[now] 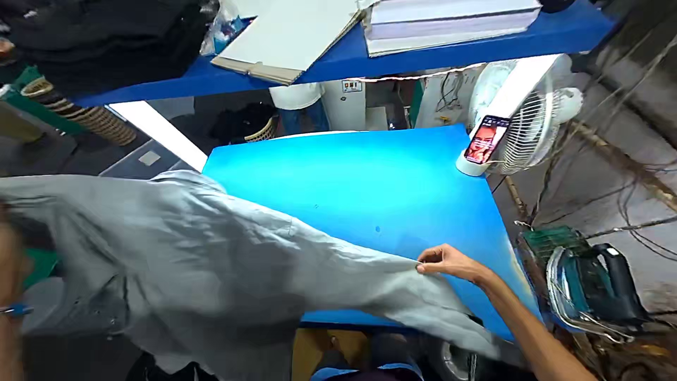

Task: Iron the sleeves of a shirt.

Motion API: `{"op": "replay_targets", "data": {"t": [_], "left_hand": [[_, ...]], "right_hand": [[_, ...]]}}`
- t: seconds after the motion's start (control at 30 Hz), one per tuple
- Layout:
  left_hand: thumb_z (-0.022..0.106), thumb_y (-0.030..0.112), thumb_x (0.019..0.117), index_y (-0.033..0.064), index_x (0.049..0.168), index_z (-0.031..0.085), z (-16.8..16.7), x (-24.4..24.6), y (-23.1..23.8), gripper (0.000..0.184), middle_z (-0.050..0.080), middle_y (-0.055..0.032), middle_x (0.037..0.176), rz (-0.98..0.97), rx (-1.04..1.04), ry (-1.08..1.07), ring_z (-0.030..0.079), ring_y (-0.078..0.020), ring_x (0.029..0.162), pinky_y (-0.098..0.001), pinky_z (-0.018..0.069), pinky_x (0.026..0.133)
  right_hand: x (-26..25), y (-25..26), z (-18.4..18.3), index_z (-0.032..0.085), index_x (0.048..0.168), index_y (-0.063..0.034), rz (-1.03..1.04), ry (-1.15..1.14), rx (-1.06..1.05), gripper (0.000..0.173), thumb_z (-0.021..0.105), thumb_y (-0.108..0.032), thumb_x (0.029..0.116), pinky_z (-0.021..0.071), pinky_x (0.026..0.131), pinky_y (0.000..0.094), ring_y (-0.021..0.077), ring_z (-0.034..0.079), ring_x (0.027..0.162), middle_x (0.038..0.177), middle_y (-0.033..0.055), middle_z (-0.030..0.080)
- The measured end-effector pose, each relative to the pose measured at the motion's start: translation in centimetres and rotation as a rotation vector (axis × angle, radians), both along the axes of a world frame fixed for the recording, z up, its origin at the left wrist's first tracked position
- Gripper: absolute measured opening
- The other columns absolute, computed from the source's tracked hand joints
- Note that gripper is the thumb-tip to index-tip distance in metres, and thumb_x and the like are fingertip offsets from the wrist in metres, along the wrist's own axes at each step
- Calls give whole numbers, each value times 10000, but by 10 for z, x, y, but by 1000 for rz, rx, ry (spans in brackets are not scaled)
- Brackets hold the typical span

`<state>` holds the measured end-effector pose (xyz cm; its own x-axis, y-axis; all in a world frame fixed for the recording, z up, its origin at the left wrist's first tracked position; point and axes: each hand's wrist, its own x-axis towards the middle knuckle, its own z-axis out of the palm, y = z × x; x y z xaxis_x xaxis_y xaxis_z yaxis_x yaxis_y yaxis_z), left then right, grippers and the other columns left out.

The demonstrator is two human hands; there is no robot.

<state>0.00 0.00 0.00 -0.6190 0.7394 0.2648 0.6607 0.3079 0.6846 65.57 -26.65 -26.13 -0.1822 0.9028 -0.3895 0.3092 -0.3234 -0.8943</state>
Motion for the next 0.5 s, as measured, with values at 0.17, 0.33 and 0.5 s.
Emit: {"op": "replay_targets", "data": {"t": [0.17, 0.33, 0.5], "left_hand": [[648, 290, 1014, -9, 1567, 326, -99, 65, -27, 706, 414, -347, 1519, -612, -372, 437, 456, -582, 1340, -784, 360, 1052], [527, 380, 1059, 118, 1530, 484, -229, 168, -50, 540, 402, -163, 1612, -1109, -480, 544, 400, -364, 1477, -660, 290, 1181], [437, 385, 1094, 194, 1562, 452, -307, 205, -28, 506, 317, -136, 1666, -1262, -578, 517, 263, -382, 1544, -753, 172, 1165]], "right_hand": [[33, 32, -54, 770, 978, -159, 86, -423, -63, 390, 809, -520, 835, 589, 761, 518, 208, 708, 755, 820, 35, 738], [14, -3, -44, 781, 884, -172, 206, -642, -100, 457, 806, -614, 771, 514, 836, 595, 280, 670, 889, 893, 67, 704], [40, -45, -29, 705, 836, -87, -12, -619, -142, 256, 761, -327, 905, 534, 658, 561, 273, 658, 701, 735, 79, 661]]}}
